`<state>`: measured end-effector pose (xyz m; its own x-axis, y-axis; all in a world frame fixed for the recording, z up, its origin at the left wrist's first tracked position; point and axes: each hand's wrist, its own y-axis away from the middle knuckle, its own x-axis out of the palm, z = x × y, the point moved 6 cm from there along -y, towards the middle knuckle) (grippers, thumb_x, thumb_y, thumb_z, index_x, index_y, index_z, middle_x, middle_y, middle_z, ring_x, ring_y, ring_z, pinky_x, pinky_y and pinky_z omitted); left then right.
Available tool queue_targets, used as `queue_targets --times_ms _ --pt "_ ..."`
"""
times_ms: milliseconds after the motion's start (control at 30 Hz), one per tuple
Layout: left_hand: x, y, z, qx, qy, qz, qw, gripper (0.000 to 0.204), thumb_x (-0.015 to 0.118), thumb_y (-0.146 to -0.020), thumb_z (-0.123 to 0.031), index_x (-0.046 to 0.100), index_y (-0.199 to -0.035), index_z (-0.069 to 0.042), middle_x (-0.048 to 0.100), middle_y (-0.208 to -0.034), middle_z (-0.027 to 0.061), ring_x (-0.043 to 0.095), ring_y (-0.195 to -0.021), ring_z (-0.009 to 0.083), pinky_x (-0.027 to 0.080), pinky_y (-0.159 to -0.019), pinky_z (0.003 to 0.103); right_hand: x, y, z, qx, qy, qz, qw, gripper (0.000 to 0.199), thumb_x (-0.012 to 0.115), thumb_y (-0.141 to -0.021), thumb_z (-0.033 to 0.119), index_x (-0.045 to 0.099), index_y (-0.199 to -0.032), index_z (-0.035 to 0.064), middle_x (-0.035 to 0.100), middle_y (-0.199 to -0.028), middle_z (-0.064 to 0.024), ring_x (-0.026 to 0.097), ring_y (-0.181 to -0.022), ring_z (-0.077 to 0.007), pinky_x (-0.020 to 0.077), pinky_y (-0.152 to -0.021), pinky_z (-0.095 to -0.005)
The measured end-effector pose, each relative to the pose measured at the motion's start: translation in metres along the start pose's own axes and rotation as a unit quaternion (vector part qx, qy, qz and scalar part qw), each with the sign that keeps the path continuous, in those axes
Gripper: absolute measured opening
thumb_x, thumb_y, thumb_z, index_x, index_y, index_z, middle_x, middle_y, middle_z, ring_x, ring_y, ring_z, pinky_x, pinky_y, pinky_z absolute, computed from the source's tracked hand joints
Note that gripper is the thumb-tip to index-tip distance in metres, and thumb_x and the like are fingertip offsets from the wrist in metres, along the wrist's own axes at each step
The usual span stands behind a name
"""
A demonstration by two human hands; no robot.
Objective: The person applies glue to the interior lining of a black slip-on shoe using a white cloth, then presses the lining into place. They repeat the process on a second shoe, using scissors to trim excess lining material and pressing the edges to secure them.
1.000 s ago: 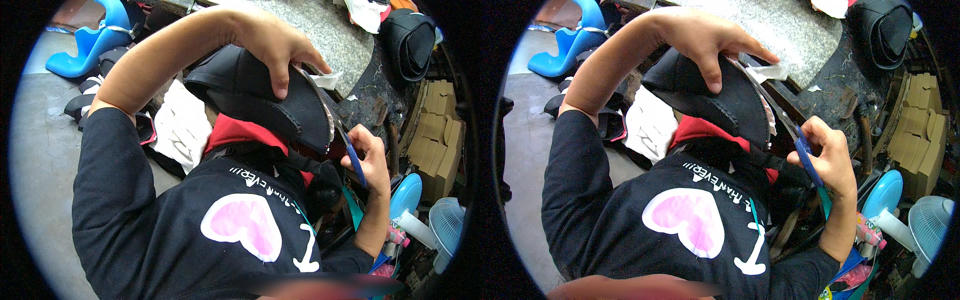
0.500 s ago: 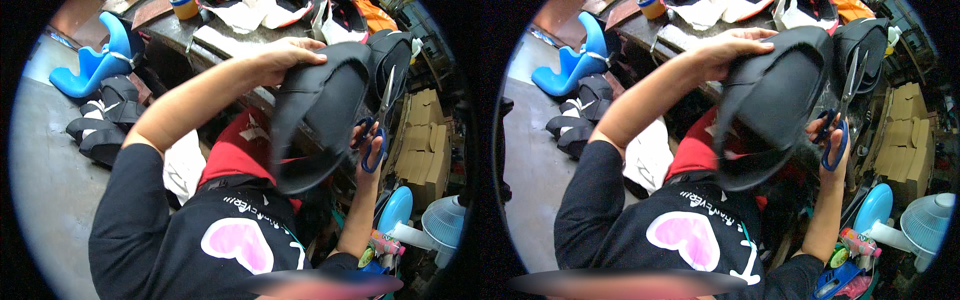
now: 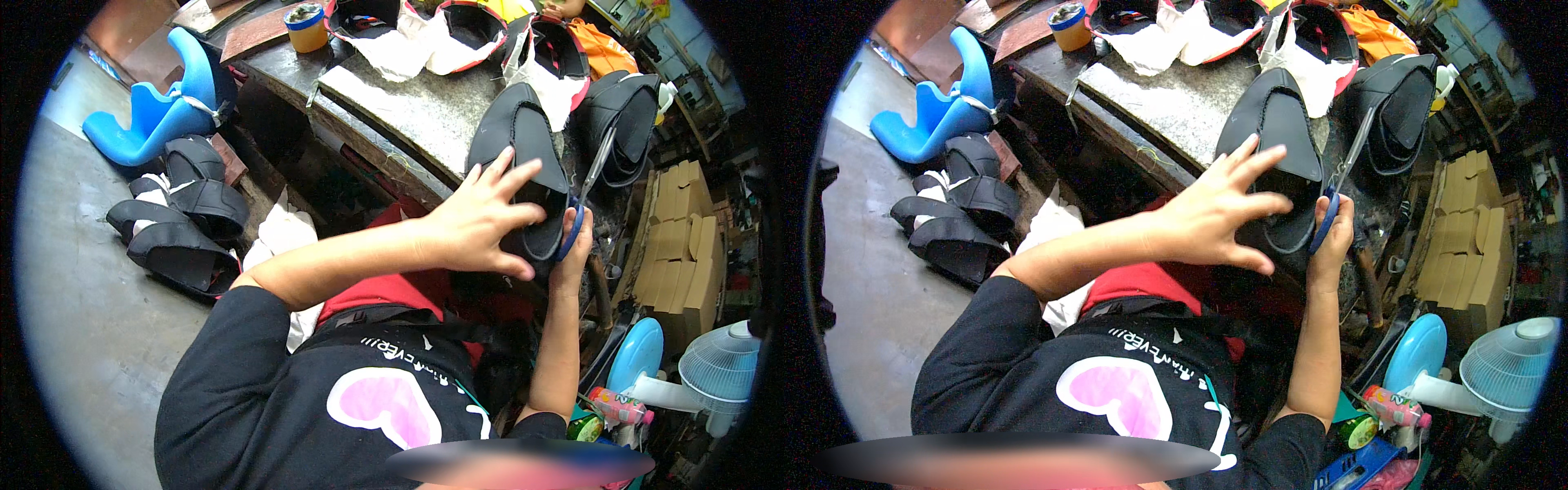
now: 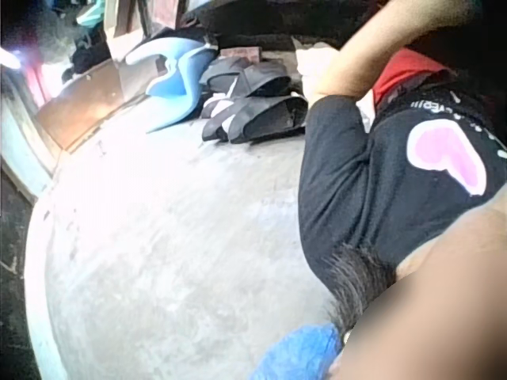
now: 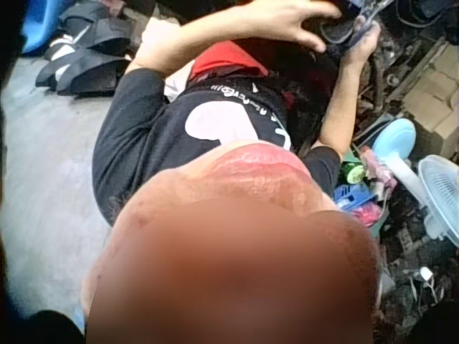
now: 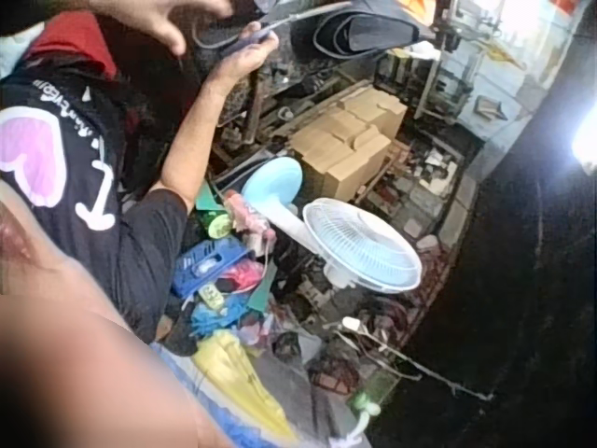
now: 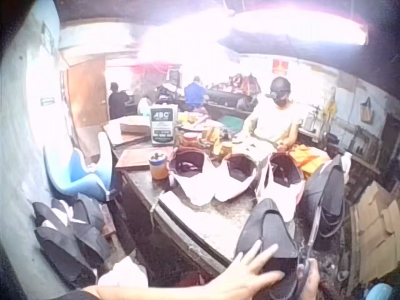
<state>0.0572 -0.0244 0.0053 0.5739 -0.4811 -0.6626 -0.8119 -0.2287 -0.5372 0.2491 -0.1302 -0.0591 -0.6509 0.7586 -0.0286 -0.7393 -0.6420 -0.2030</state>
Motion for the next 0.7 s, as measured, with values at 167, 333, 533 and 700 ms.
queue_targets --times_ms 167,333,533,700 --pt "-0.002 0.004 -0.005 0.007 0.031 0.025 0.999 0.051 0.091 -0.062 -0.023 0.055 -0.094 -0.004 0.037 -0.150 0.0275 0.025 -0.141 0.0583 0.027 -0.116 0.062 -0.008 0.011 0.028 -0.051 0.023 0.036 0.998 0.023 0.053 -0.106 0.030 0.050 -0.099 0.0080 0.058 -0.082 -0.0018 0.055 -0.075 -0.0087 0.0465 -0.070 -0.0248" --pt "-0.022 0.006 -0.025 0.091 0.117 -0.024 0.989 0.044 0.089 -0.064 -0.016 0.054 -0.087 -0.004 0.041 -0.148 0.0250 0.023 -0.144 0.0564 0.029 -0.116 0.061 -0.053 0.024 0.053 -0.082 0.017 -0.061 0.995 0.035 0.055 -0.103 0.042 0.053 -0.100 0.0076 0.061 -0.076 -0.0046 0.057 -0.068 -0.0122 0.0457 -0.064 -0.0259" --pt "0.021 -0.080 -0.035 0.293 0.041 -0.035 0.955 0.044 0.091 -0.057 -0.020 0.062 -0.089 -0.008 0.039 -0.151 0.0160 0.027 -0.145 0.0489 0.036 -0.112 0.061 -0.102 0.020 0.052 -0.135 -0.046 -0.281 0.949 0.041 0.056 -0.101 0.046 0.060 -0.105 0.0050 0.063 -0.085 -0.0020 0.059 -0.073 -0.0151 0.0480 -0.070 -0.0314" --pt "0.106 -0.155 0.023 0.141 -0.165 0.071 0.973 0.055 0.089 -0.063 -0.025 0.068 -0.112 -0.010 0.035 -0.155 0.0066 0.031 -0.144 0.0411 0.039 -0.107 0.060 -0.088 0.011 0.033 -0.163 0.016 -0.260 0.952 0.030 0.056 -0.102 0.036 0.048 -0.097 0.0076 0.064 -0.074 -0.0089 0.056 -0.065 -0.0141 0.0480 -0.066 -0.0290"
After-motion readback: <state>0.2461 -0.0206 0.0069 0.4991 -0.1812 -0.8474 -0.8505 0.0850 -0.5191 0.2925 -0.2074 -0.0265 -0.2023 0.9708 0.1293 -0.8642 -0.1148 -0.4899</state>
